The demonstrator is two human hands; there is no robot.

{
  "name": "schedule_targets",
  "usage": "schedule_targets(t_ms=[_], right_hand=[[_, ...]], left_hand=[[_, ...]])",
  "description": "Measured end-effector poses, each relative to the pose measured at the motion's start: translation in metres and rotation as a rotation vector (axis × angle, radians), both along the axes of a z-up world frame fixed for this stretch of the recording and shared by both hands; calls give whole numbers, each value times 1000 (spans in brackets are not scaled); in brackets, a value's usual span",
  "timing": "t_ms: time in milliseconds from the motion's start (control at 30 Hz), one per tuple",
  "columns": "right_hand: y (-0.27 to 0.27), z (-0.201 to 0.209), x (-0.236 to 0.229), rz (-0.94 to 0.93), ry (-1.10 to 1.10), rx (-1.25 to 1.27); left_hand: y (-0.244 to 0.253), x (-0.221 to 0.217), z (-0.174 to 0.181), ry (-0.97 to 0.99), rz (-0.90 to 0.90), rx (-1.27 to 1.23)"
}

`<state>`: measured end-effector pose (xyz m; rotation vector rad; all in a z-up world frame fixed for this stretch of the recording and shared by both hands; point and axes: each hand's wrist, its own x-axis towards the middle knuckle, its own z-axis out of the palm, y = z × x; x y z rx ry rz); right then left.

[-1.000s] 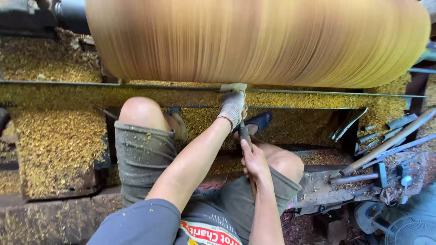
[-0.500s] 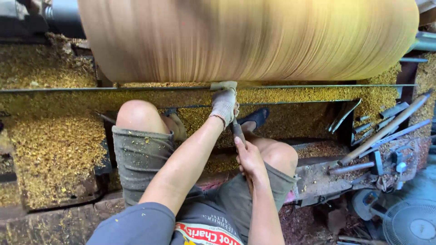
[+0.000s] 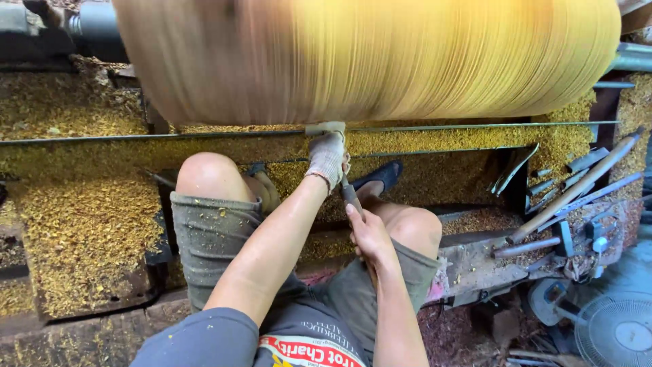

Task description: Turning a large piece of wood on a lathe using a woodturning tool.

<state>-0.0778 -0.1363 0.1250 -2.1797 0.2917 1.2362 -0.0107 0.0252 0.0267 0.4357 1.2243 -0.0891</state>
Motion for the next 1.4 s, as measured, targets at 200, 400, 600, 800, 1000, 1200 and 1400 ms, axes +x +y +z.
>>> schedule_targets(t_ms=[200, 400, 600, 800, 1000, 1200, 1400], right_hand=[[4, 4, -5, 24, 18, -37], [5, 5, -9, 30, 20, -38], [3, -3, -9, 47, 3, -8], [6, -2, -8, 46, -4, 16], [7, -3, -10, 44, 9, 7], [7, 0, -14, 62, 25, -7], [9, -3, -17, 86, 3, 3]], left_hand=[[6, -8, 6, 86, 17, -29], [5, -13, -6, 50, -2, 20], [5, -9, -22, 47, 22, -70], [16, -11, 5, 68, -10, -26], [10, -17, -14, 49, -10, -45], [11, -22, -15, 23, 7, -1], [19, -23, -12, 65, 15, -36]])
